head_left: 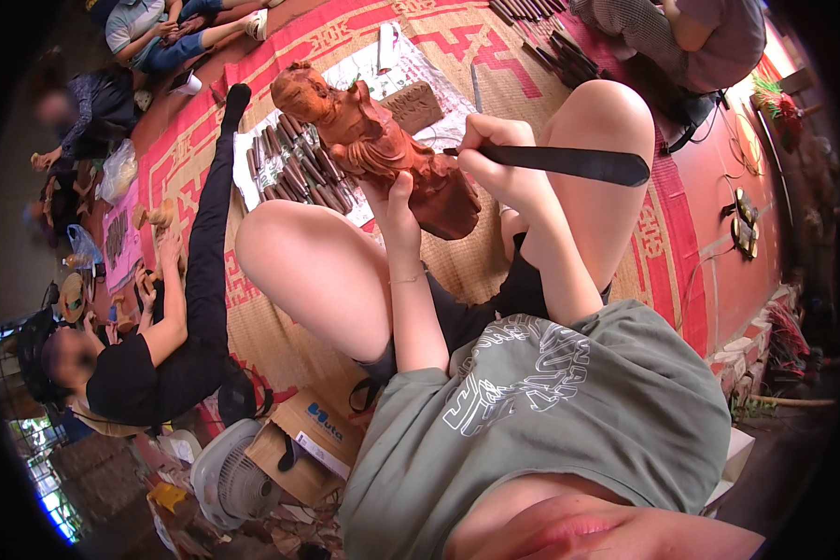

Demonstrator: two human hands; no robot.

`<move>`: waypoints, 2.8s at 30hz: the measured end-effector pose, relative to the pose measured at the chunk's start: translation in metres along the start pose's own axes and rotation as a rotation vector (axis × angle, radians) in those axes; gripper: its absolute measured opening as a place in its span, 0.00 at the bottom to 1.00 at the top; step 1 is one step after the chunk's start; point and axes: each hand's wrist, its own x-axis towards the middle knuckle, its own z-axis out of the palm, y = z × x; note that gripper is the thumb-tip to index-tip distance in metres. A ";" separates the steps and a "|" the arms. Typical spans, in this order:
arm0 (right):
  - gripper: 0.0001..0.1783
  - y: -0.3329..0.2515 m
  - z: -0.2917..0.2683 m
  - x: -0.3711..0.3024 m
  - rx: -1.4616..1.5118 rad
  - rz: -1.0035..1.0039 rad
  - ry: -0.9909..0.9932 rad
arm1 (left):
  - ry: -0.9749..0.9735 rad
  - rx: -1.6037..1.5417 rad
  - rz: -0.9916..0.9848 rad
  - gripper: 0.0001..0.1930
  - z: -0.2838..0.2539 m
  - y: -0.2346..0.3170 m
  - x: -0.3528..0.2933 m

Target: The person carves a reddish-brown wooden figurine using a chisel held in the right hand while supporting the piece with the left hand. The person rotates the figurine to work on different sides and continues refining details throughout the clip.

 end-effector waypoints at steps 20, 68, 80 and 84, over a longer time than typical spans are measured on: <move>0.08 0.007 0.001 -0.009 0.083 -0.117 -0.133 | 0.017 -0.270 -0.201 0.31 -0.012 -0.003 0.006; 0.15 0.018 0.009 0.003 -0.117 -0.366 -0.143 | 0.048 -0.207 -0.326 0.31 0.011 0.025 0.002; 0.15 0.021 0.010 0.003 -0.079 -0.396 -0.102 | 0.048 -0.235 -0.271 0.28 0.005 0.014 0.005; 0.15 0.015 0.020 0.003 -0.012 -0.373 -0.024 | 0.004 -0.266 -0.286 0.29 -0.004 0.006 0.006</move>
